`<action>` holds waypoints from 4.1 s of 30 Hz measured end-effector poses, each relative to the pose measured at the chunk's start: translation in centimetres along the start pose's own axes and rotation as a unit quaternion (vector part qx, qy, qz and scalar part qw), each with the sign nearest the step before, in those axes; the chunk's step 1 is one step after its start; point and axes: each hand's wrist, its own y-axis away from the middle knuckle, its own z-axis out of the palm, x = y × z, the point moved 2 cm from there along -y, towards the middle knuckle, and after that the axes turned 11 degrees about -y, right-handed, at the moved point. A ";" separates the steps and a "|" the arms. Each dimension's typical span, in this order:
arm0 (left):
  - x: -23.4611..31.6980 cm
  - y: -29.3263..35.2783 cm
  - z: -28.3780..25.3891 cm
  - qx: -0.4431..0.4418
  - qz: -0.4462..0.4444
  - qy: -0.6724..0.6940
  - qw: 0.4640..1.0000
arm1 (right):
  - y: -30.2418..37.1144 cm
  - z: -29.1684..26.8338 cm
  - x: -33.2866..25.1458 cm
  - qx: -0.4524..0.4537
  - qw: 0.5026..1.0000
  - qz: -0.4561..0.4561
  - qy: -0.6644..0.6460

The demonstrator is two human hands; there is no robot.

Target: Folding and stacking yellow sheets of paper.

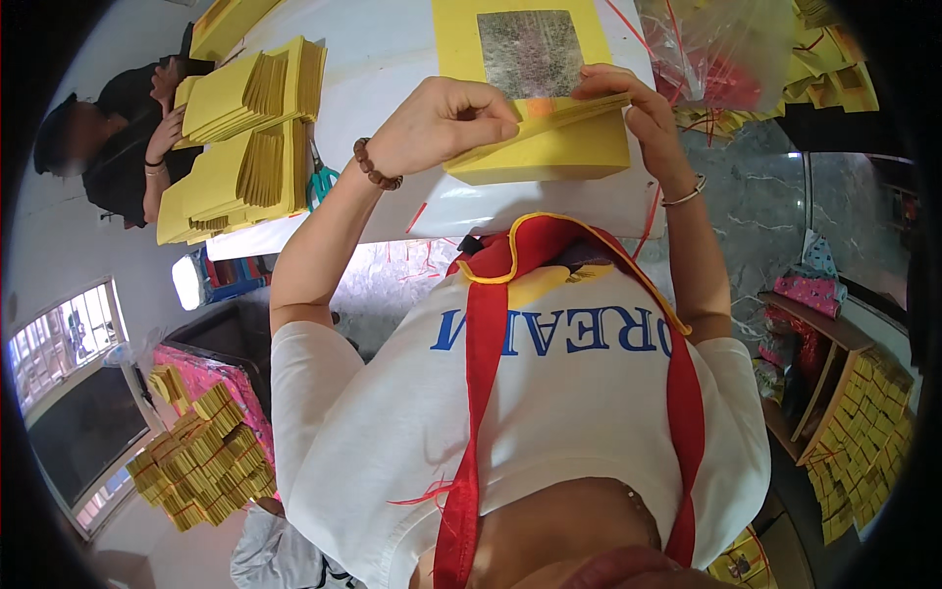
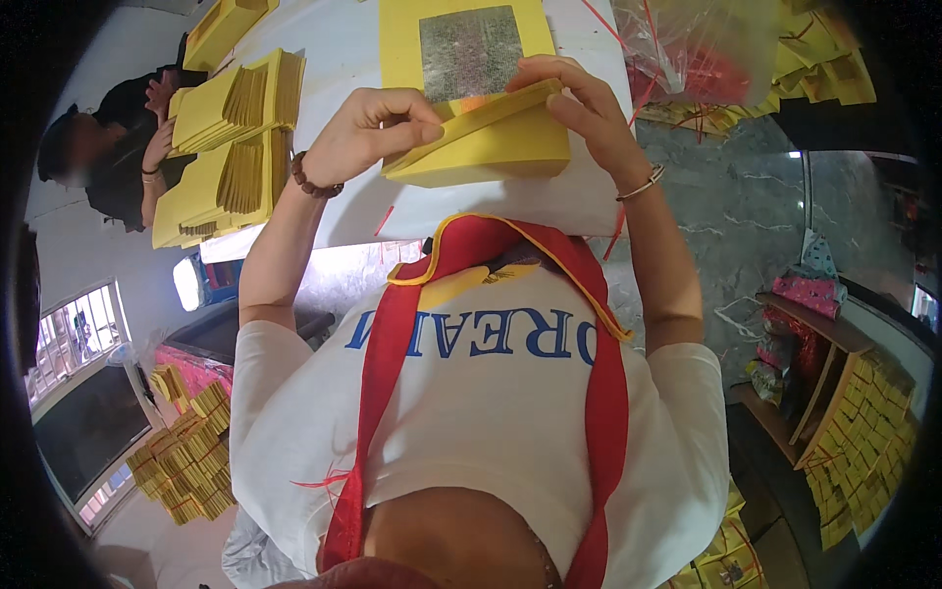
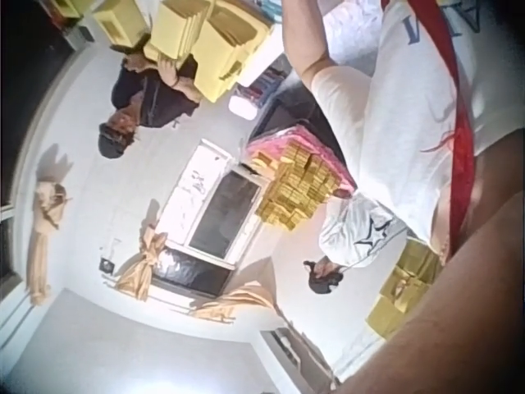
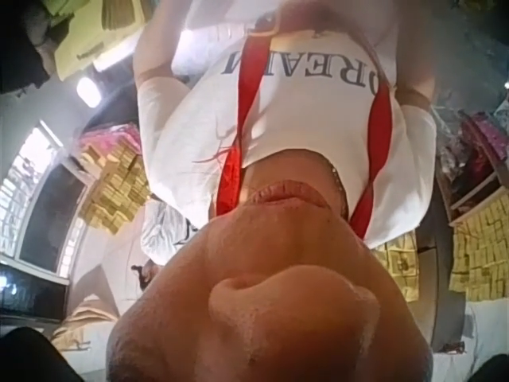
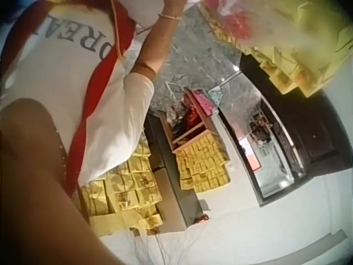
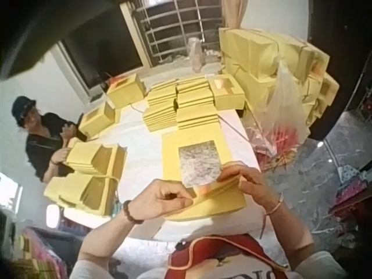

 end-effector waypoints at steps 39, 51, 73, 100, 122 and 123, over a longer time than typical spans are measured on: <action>0.1 0.3 0.0 0.010 0.149 -0.172 0.974 | -0.2 1.1 -0.1 0.009 1.000 0.008 -0.009; 1.4 1.1 0.9 0.096 0.274 -0.404 0.867 | -0.1 1.4 -0.7 -0.006 0.986 -0.034 0.163; -1.9 0.6 -1.0 0.232 0.217 -0.494 0.809 | -0.9 0.1 -1.9 0.052 0.946 -0.116 0.297; -2.1 -1.5 -2.0 0.124 -0.071 0.057 0.988 | -0.9 2.5 -3.6 0.237 0.959 0.148 0.043; -0.6 -2.0 -3.4 0.149 -0.073 -0.319 0.933 | -0.9 2.1 -1.3 0.331 0.928 0.141 0.101; -0.3 -1.9 -3.5 0.174 -0.019 -0.404 0.898 | -0.9 2.1 -1.4 0.329 0.927 0.147 0.103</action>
